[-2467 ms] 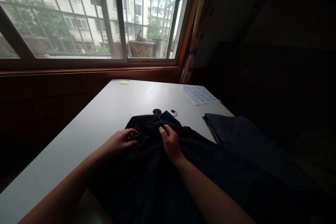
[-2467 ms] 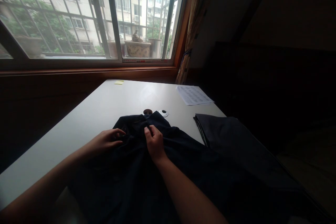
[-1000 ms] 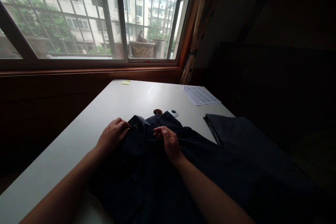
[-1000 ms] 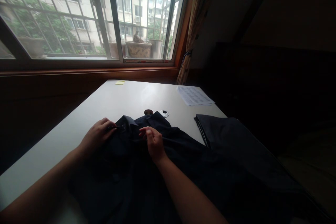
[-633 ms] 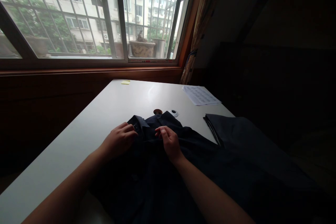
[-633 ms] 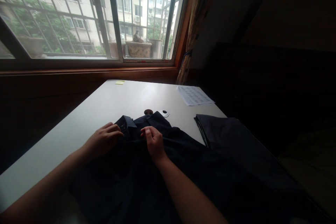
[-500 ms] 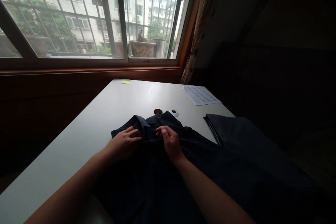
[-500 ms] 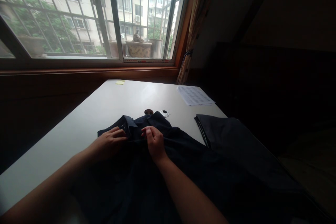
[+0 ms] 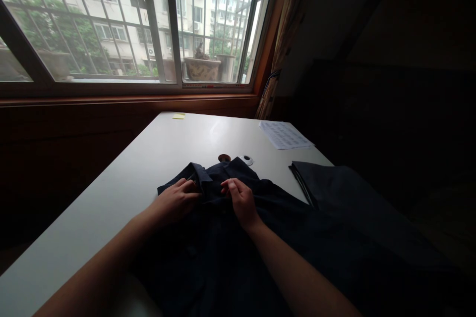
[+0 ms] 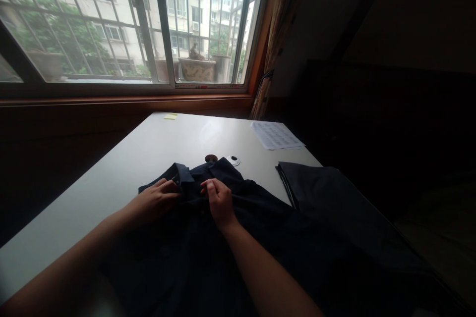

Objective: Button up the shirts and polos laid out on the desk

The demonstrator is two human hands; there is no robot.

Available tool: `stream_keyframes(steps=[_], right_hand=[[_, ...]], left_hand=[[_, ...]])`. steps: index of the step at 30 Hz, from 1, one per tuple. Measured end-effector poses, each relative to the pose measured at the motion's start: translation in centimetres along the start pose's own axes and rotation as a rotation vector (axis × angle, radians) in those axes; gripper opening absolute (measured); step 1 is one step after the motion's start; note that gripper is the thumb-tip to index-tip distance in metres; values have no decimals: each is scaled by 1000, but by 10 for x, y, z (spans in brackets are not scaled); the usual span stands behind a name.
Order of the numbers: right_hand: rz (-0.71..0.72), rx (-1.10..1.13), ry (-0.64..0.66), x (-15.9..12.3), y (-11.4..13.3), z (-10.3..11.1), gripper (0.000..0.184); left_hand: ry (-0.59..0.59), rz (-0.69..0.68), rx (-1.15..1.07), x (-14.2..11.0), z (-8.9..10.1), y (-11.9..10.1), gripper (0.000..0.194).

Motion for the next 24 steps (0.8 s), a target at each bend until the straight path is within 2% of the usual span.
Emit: stream_keyframes(steps=[3,6,10,13,17,21,24], right_hand=[[-22,0,17,0,-2,0,36],[-57,6,47,0,-3,-1,37],[-83,20,64,0,-6,-1,37],[-97,32,64,0,-9,-2,37],[-100,35,59,-1,-11,-2,35],[-72,-3,52,-3,-8,-3,32],[-32,-54,70,-8,-4,-2,29]], left_hand=[[-48,24,-91,-1,0,6,35],[-155,46,-218,-2,10,8,24],[-282,31,-368,-3,24,-3,18],[-234,-48,-373,-1,23,-18,24],[-99,-74,-290,4,3,-29,41],[-90,-93,-244,7,-15,-22,27],[-128,-86,-234,7,-18,-14,18]])
Point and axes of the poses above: each hand's wrist, its own x-axis towards the middle knuckle, its own z-axis out of the back of the hand, y = z × x, the point moved 3 cm from there along x, towards the middle knuckle, and after that the axes turned 2 degrees about x, right-handed, at the moved point
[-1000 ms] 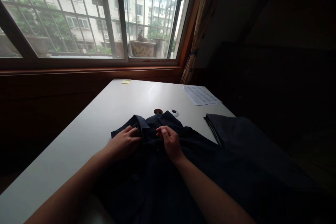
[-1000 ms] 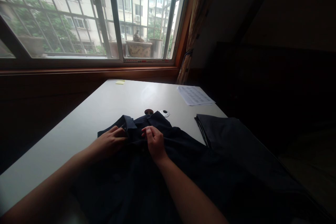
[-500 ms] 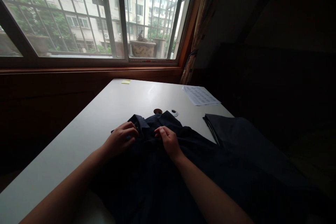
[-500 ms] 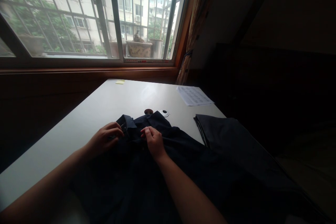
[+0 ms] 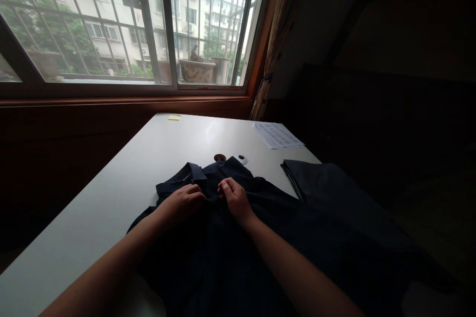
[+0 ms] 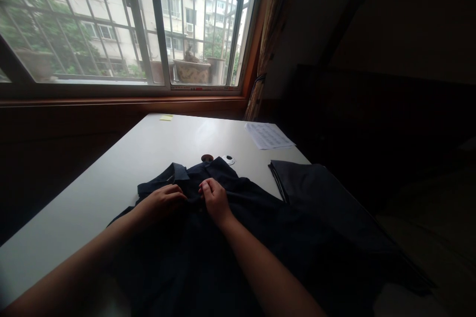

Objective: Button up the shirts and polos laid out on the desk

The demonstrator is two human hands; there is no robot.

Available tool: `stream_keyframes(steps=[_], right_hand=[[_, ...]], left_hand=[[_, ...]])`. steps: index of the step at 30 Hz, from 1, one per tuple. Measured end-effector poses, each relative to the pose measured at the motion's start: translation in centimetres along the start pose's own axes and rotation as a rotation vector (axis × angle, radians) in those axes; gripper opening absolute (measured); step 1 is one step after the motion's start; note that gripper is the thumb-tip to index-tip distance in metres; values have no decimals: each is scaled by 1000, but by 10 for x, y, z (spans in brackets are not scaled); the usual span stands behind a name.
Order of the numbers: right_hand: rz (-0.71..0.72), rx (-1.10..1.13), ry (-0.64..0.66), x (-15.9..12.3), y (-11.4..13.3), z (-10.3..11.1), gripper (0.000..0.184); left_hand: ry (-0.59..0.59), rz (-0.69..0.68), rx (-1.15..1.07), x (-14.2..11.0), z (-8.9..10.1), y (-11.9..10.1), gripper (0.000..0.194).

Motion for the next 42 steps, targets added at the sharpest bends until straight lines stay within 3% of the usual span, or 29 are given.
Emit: stream_keyframes(steps=[6,10,18,25,30,34,42], right_hand=[[98,-191,72,-21,10,19,18],[134,-289,188,-39,14,32,8],[142,-543,339,-69,18,41,45],[124,-593,347,-88,19,58,43],[74,-552,430,-80,28,63,49],[73,-540,454,-64,37,59,39],[194,-723,313,-50,34,17,24]], left_hand=[[-100,16,2,-2,7,5,16],[-117,3,16,-1,8,2,16],[-106,59,19,0,14,-3,14],[-96,75,-20,1,12,-1,14],[-78,90,-19,1,8,1,11],[-75,94,-18,1,8,-1,15],[-115,119,2,1,5,1,17]])
Point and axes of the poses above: each hand's wrist, its own x-axis towards the middle knuckle, its own z-axis out of the back of the hand, y = z × x, the point moved 3 cm from there along x, towards the middle knuckle, and after that the axes turned 2 degrees about x, right-handed, at the moved point
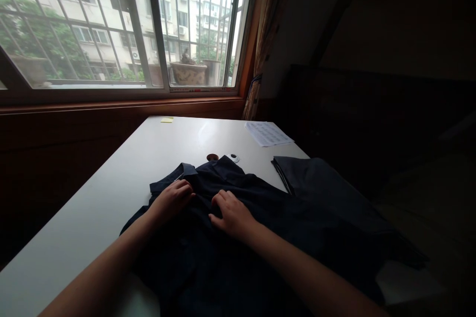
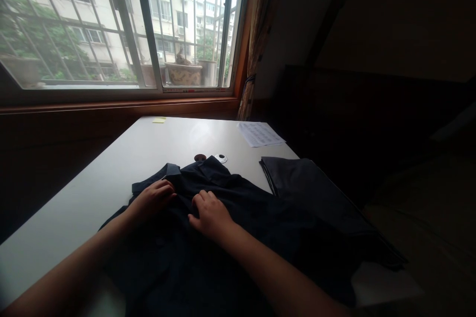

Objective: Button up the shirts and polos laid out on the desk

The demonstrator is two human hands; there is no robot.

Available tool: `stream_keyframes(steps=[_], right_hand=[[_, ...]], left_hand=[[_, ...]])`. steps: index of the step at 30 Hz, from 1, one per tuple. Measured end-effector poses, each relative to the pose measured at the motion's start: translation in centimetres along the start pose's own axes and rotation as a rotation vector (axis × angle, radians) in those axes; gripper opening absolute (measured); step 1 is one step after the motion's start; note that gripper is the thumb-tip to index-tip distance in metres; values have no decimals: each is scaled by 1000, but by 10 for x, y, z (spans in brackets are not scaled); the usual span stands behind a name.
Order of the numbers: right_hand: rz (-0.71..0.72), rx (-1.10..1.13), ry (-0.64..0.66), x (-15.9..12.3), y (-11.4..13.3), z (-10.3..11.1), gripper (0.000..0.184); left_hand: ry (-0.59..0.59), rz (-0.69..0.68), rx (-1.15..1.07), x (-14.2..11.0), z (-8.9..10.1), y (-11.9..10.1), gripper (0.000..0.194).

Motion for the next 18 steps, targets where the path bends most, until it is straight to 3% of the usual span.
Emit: stream_keyframes(steps=[8,13,18], right_hand=[[-8,214,-77,0,-14,-2,8],[-81,405,-101,4,-26,-1,11],[-136,526,-121,7,-34,4,13]], left_hand=[[-7,-3,18,1,-1,1,17],[-62,-2,-1,1,-1,0,15],[-141,30,82,0,8,-6,25]])
Point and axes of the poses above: each hand's wrist, its own x-axis towards the middle knuckle, its own z-axis out of the back of the hand, y = z × x, the point moved 3 cm from there along x, towards the middle knuckle, and after that the axes turned 2 degrees about x, right-handed, at the moved point
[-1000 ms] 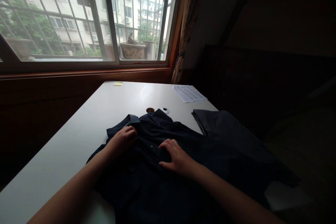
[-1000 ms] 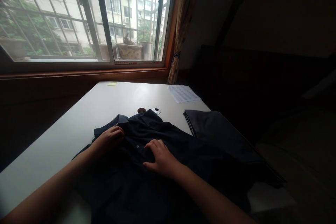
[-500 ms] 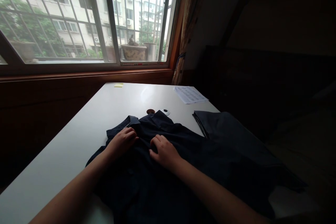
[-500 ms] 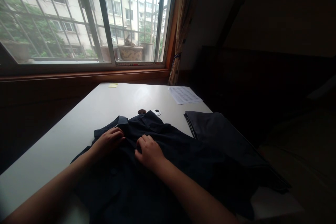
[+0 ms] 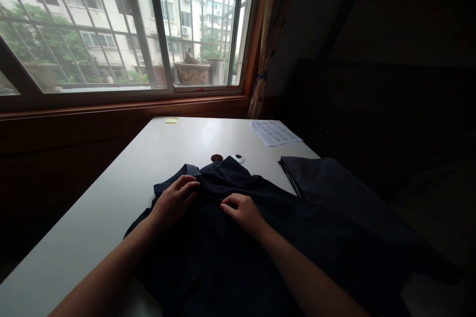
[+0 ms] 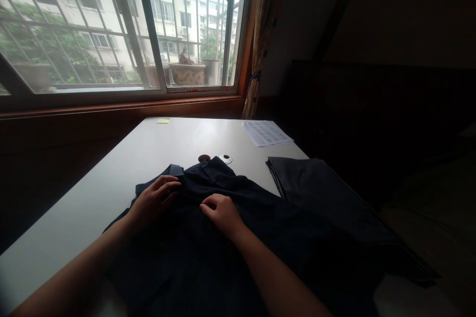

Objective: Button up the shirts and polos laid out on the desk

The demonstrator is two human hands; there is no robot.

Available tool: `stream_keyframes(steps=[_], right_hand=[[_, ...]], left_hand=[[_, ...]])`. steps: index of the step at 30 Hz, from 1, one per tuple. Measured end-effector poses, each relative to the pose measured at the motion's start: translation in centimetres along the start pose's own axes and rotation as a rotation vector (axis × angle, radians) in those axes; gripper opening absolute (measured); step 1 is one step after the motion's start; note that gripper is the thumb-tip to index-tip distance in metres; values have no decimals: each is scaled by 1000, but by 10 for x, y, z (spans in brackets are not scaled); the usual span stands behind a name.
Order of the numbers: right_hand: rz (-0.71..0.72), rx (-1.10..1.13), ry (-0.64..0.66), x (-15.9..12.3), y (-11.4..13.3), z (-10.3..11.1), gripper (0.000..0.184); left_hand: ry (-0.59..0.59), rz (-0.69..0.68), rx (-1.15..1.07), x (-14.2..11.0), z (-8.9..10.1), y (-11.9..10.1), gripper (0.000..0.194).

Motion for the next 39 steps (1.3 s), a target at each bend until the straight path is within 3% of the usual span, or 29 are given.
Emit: stream_keyframes(steps=[4,8,11,14,18,23,27,33,39], right_hand=[[-116,82,43,3,-6,4,16],[-206,168,104,5,-14,7,20],[-245,239,130,5,-17,8,24],[-312,312,150,2,-18,8,25],[-361,431,165,-1,-14,8,24],[-433,560,189,-2,-15,5,28],[-454,638,203,-4,-19,3,26],[-402,606,252,-6,-14,3,26],[-367,504,252,-7,-8,3,27]], left_hand=[[-30,-59,93,4,11,-24,16],[161,-131,133,10,3,-56,18],[280,-39,133,10,-14,-68,22],[309,65,98,5,-30,-69,19],[267,91,-14,-3,-41,-69,5],[146,23,-129,-4,-38,-71,14],[120,-47,-129,-1,-34,-71,17],[165,-32,-59,-2,-40,-65,17],[175,37,-139,-5,-45,-61,14]])
Point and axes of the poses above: each hand's wrist, its own x-axis towards the middle knuckle, its own z-axis out of the back of the hand, y = z × x, the point moved 3 cm from there along x, towards the middle knuckle, and after that the axes turned 2 degrees about x, right-handed, at the moved point
